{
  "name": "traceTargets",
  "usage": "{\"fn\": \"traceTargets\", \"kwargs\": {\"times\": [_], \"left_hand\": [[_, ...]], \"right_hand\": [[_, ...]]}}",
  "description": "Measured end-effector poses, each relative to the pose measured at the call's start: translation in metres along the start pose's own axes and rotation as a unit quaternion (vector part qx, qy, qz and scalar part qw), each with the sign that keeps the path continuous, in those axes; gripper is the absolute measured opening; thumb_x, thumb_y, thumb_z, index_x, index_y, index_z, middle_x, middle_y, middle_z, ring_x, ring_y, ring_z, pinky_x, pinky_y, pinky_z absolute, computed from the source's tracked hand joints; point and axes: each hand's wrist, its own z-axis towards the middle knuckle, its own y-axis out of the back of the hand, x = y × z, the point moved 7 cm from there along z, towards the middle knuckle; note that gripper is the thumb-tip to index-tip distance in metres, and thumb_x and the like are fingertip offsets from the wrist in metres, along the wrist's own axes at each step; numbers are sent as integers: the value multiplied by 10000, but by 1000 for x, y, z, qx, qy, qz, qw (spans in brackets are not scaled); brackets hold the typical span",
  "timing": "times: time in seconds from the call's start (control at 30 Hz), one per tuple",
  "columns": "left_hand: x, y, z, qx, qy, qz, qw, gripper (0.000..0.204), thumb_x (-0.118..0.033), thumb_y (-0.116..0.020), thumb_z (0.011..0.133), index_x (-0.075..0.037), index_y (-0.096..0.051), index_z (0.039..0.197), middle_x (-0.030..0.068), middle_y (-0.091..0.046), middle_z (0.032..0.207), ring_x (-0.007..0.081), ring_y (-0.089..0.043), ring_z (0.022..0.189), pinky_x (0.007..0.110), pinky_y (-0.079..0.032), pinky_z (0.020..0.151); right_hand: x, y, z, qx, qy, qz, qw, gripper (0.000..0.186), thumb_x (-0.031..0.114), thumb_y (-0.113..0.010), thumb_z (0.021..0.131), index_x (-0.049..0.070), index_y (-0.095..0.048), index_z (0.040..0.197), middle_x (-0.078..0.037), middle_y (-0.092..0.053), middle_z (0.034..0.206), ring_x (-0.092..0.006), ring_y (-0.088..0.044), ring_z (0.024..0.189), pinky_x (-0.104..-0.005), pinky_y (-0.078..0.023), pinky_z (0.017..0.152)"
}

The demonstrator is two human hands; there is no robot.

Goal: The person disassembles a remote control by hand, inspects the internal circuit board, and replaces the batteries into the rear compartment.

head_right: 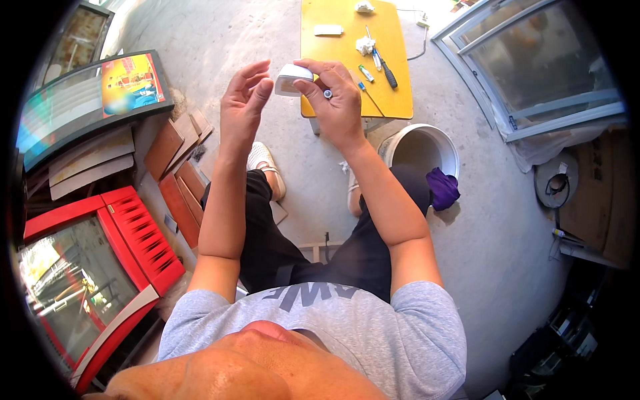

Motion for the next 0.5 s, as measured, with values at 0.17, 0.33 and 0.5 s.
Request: {"fn": "traceTargets", "kwargs": {"times": [0.17, 0.33, 0.5], "left_hand": [[-2, -23, -11, 91, 12, -154, 984, 366, -232, -642, 960, -37, -603, 1266, 67, -611, 1223, 137, -578, 1093, 288, -464, 961], [-9, -26, -16, 73, -23, -126, 989, 294, -187, -603, 983, -40, -624, 1236, 50, -585, 1196, 129, -574, 1076, 277, -472, 932], [-16, -22, -20, 40, -83, -53, 994, 247, -153, -588, 987, -32, -649, 1193, 44, -554, 1147, 125, -564, 1046, 265, -473, 895]], "right_hand": [[6, -6, -5, 26, -8, 41, 999, 280, 136, -652, 938, 47, -660, 1204, -21, -588, 1013, -78, -510, 780, -214, -452, 723], [2, -4, -5, 33, -14, 62, 997, 260, 151, -603, 973, 26, -638, 1198, -16, -580, 996, -73, -495, 799, -212, -441, 738], [4, -8, -8, 41, -55, 101, 993, 206, 107, -623, 936, 35, -649, 1128, -41, -553, 949, -97, -475, 700, -241, -437, 678]]}}
